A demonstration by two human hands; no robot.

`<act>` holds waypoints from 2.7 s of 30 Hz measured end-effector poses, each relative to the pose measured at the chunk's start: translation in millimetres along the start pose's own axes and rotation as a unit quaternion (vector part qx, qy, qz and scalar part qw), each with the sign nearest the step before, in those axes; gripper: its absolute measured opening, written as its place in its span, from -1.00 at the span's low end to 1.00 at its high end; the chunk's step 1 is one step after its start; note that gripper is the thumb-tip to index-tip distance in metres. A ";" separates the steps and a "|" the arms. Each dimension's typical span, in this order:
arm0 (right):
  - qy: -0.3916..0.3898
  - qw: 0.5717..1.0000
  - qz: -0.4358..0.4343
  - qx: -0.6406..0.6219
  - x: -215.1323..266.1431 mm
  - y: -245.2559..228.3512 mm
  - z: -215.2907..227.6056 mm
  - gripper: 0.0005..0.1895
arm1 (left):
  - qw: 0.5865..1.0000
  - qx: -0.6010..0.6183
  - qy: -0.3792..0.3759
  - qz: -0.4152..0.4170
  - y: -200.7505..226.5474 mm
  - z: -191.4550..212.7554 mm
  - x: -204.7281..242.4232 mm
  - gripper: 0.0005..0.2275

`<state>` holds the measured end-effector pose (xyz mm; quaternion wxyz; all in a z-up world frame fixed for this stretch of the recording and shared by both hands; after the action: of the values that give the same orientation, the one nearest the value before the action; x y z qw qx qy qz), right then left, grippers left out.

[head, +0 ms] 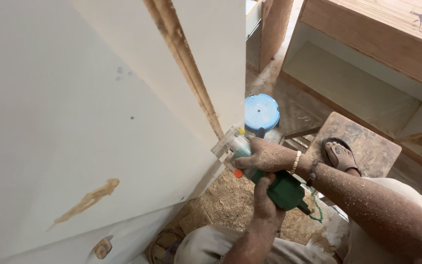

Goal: The person uses a handheld electric trimmer to cut a groove along the edge of a white wooden panel. The person is sitting on the floor and guides the tool steadily along the wood, creating a continuous cut while wood shavings accumulate.

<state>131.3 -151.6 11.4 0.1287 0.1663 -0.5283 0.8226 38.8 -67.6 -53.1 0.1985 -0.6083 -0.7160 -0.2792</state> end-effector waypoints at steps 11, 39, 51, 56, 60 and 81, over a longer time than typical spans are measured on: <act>-0.001 0.998 0.030 -0.049 -3.4 -1.0 -2.8 -0.10 | 1.000 0.014 0.005 -0.004 -0.8 3.7 -0.4 -0.40; -0.006 0.999 0.003 -0.046 3.2 -4.3 -0.7 -0.31 | 0.999 0.027 -0.027 -0.023 -2.8 9.9 -4.5 -0.52; -0.003 0.999 0.028 -0.036 3.9 -14.2 3.1 -0.36 | 1.000 0.020 -0.020 0.000 -3.9 9.8 0.6 -0.53; 0.002 0.999 0.009 -0.042 3.8 -9.1 1.0 -0.34 | 1.000 0.019 -0.022 -0.005 -5.2 12.2 -1.6 -0.55; 0.005 1.000 0.015 -0.003 0.9 -4.1 1.1 -0.35 | 1.000 0.019 -0.011 -0.003 -5.1 13.8 -1.9 -0.55; 0.005 0.999 0.039 -0.025 -0.5 -5.6 -0.6 -0.31 | 1.000 0.031 -0.002 0.004 -6.1 16.5 -2.4 -0.53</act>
<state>133.9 -148.8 15.7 0.1032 0.1385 -0.5539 0.8145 34.2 -59.5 -68.2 0.2171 -0.6054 -0.7219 -0.2554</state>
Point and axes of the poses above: each hand's wrist, its own x-axis away from the middle knuckle, its own z-axis out of the back of the hand, y = z × x, the point moved 9 cm from there along -x, towards the middle knuckle, and after that the axes turned 15 degrees about z, right-handed, at the moved point
